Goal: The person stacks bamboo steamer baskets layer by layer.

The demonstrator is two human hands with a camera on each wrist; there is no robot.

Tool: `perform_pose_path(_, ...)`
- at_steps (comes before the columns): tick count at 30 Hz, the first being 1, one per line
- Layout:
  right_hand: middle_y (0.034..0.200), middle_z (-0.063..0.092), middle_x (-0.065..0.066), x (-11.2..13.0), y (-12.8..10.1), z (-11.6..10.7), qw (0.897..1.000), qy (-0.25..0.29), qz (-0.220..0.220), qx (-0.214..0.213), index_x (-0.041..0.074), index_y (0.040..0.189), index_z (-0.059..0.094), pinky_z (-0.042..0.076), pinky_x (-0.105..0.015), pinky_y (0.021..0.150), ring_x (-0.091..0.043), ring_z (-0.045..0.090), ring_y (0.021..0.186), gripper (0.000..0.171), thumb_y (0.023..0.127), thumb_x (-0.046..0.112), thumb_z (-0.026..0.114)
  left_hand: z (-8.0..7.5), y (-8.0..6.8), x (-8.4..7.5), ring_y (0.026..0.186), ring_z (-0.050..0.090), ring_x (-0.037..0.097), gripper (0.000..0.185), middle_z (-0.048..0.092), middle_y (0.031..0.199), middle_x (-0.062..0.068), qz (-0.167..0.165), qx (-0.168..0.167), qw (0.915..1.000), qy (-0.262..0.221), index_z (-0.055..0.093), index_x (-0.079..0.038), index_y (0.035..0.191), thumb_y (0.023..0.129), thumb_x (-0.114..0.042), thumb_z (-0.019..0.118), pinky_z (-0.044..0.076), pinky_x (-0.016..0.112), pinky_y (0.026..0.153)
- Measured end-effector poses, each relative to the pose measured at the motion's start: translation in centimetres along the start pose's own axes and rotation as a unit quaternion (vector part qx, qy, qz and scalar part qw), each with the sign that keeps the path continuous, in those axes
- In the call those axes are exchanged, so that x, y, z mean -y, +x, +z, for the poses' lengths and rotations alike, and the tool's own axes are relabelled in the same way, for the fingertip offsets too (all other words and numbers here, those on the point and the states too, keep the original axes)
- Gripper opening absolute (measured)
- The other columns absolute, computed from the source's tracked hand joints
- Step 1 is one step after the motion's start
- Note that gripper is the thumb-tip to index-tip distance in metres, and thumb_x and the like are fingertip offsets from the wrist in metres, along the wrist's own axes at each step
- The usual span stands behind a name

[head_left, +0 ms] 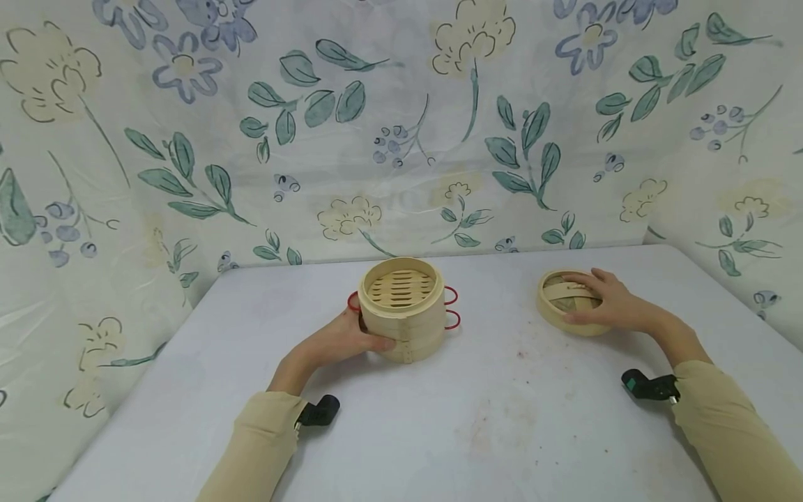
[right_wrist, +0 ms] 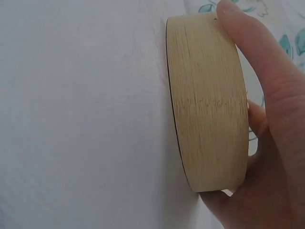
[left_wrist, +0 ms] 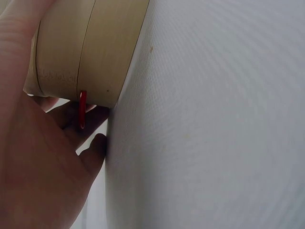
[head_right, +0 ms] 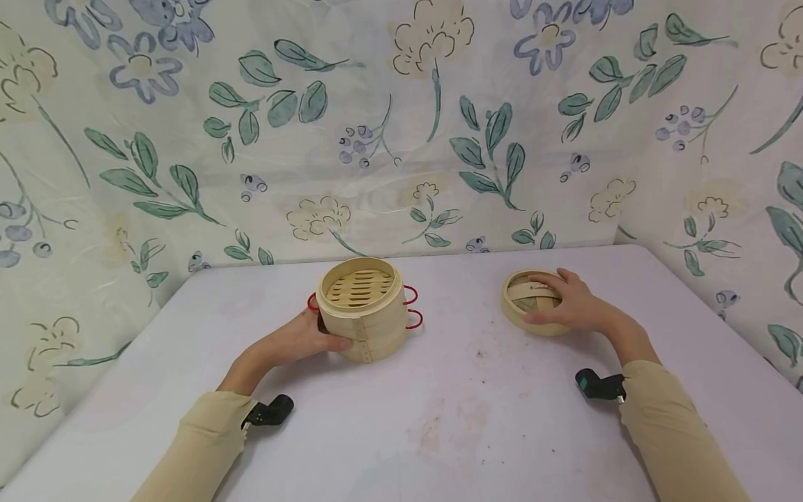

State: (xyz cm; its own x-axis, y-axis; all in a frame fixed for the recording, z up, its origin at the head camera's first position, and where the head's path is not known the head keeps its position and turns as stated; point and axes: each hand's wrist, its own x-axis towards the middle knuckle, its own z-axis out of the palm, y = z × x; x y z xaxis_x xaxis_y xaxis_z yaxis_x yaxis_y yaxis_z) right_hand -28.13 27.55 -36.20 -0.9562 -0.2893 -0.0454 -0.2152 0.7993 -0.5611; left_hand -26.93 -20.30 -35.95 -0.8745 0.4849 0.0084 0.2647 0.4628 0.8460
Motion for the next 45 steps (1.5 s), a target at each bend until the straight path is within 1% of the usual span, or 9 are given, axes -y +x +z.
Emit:
perform_pose_path(7,0.153,0.000,-0.041,-0.3,0.0,-0.1,1.000,0.028,-0.004,0.005,0.009,0.153,0.029,0.020,-0.082,0.098,-0.065,0.007,0.137,0.090,0.083,0.043,0.073,0.0,-0.1,0.0,0.139,0.035,0.024,0.092,0.044,0.146,0.003,0.004,0.001,1.0000,-0.007,0.030,-0.023,0.147,0.074,-0.020,0.086,0.021,0.049,0.118)
perform_pose_path(16,0.153,0.001,-0.039,-0.7,-0.1,0.1,0.999,0.039,-0.011,0.005,0.008,0.153,0.028,0.019,-0.081,0.098,-0.063,0.006,0.137,0.089,0.083,0.041,0.073,-0.1,0.1,0.3,0.140,0.033,0.024,0.093,0.044,0.146,0.003,0.011,0.003,0.9999,-0.006,0.029,-0.022,0.148,0.074,-0.023,0.085,0.019,0.052,0.119)
perform_pose_path(22,0.153,-0.004,-0.038,-1.4,-0.2,-0.2,0.999,0.040,-0.011,0.031,0.009,0.155,0.021,0.019,-0.082,0.097,-0.064,0.003,0.137,0.092,0.084,0.039,0.072,0.0,0.1,0.0,0.140,0.034,0.024,0.093,0.044,0.146,0.003,0.005,0.003,1.0000,-0.005,0.030,-0.022,0.147,0.073,-0.021,0.086,0.020,0.050,0.119)
perform_pose_path(25,0.154,-0.007,-0.036,-1.4,-0.3,-0.4,0.998,0.048,-0.005,0.044,0.009,0.156,0.018,0.018,-0.083,0.097,-0.064,0.000,0.137,0.095,0.083,0.039,0.072,0.0,0.0,-0.1,0.140,0.033,0.024,0.094,0.043,0.146,0.003,0.003,0.002,1.0000,-0.005,0.029,-0.023,0.148,0.073,-0.021,0.086,0.020,0.051,0.119)
perform_pose_path(29,0.155,-0.009,-0.035,-1.1,-0.4,-0.5,0.997,0.057,-0.003,0.049,0.009,0.156,0.017,0.013,-0.083,0.100,-0.063,-0.005,0.138,0.098,0.081,0.038,0.073,0.0,0.0,0.0,0.141,0.032,0.024,0.095,0.042,0.147,0.004,0.003,-0.002,1.0000,-0.005,0.028,-0.022,0.148,0.074,-0.022,0.086,0.018,0.051,0.119)
perform_pose_path(32,0.155,-0.009,-0.034,-1.0,-0.4,-0.5,0.997,0.059,-0.006,0.051,0.009,0.156,0.018,0.012,-0.082,0.100,-0.062,-0.006,0.139,0.098,0.081,0.037,0.074,0.0,0.0,0.0,0.141,0.033,0.024,0.095,0.043,0.147,0.003,0.000,-0.003,1.0000,-0.004,0.028,-0.022,0.148,0.074,-0.022,0.086,0.019,0.051,0.119)
perform_pose_path(38,0.155,-0.008,-0.034,-1.1,-0.6,-0.6,0.997,0.056,-0.006,0.052,0.010,0.156,0.017,0.014,-0.082,0.099,-0.063,-0.003,0.138,0.099,0.081,0.036,0.074,0.0,-0.1,-0.1,0.139,0.035,0.025,0.094,0.044,0.147,0.004,-0.007,-0.001,1.0000,0.000,0.028,-0.023,0.149,0.075,-0.023,0.086,0.022,0.051,0.118)
perform_pose_path(41,0.155,-0.008,-0.035,-0.9,-0.6,-0.6,0.997,0.057,-0.005,0.050,0.010,0.156,0.017,0.015,-0.082,0.099,-0.063,-0.002,0.138,0.098,0.081,0.036,0.073,0.0,-0.1,0.0,0.140,0.035,0.025,0.096,0.043,0.148,0.005,-0.011,-0.002,0.9999,0.007,0.026,-0.023,0.150,0.075,-0.025,0.085,0.023,0.052,0.118)
perform_pose_path(45,0.155,-0.007,-0.035,-0.7,-0.7,-0.7,0.997,0.055,0.004,0.050,0.009,0.156,0.018,0.015,-0.082,0.099,-0.064,-0.001,0.138,0.096,0.082,0.038,0.072,0.0,0.0,0.1,0.140,0.035,0.026,0.096,0.042,0.148,0.005,-0.014,-0.002,0.9998,0.012,0.025,-0.023,0.150,0.075,-0.027,0.085,0.023,0.052,0.117)
